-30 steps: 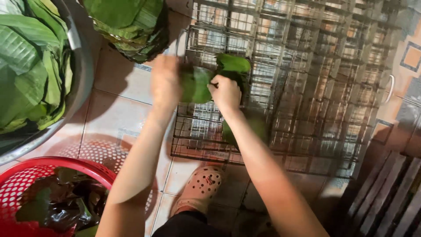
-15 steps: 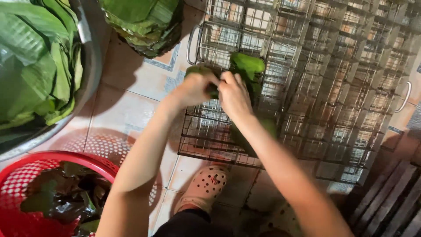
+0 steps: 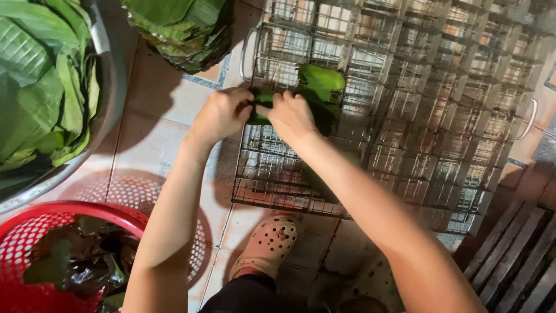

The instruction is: Arranging folded banana leaves into a metal wire rack.

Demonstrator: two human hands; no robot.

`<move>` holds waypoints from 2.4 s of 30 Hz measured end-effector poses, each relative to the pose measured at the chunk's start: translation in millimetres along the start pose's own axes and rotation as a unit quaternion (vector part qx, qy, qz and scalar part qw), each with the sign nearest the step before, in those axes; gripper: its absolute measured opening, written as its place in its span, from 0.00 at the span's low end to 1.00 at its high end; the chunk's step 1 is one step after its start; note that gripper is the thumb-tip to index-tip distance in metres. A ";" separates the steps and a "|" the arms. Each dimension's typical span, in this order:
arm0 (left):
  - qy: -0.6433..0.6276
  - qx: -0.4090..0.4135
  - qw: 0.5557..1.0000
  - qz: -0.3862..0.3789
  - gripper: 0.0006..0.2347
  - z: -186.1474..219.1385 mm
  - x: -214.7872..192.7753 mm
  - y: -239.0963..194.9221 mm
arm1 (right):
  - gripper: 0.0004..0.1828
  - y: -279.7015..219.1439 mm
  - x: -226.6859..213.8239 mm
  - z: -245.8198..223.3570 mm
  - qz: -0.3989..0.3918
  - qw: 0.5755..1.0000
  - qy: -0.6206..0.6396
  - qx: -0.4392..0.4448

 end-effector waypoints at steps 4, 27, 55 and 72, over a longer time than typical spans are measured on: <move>0.004 -0.032 0.999 -0.013 0.11 2.2 3.0 0.2 | 0.26 -16.7 14.4 4.1 0.048 0.999 0.015 0.013; 0.126 0.188 0.969 -0.103 0.25 151.7 168.6 -30.5 | 0.31 -250.0 70.6 91.2 0.224 0.866 0.294 0.336; -0.617 -0.366 0.550 -0.427 0.27 94.4 235.1 -117.3 | 0.11 -291.5 -64.4 4.2 0.281 0.818 0.501 0.021; -0.651 -0.359 0.591 -0.313 0.26 80.3 226.6 -117.5 | 0.20 -259.0 0.8 68.5 0.327 0.750 0.480 0.316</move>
Point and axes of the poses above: each hand's wrist, its own y-axis towards the middle knuckle, its own x-axis out of the palm, z = x × y, the point moved 9 cm from there along y, towards the middle knuckle, and after that the axes turned 2 degrees about y, right-handed, at the moved point
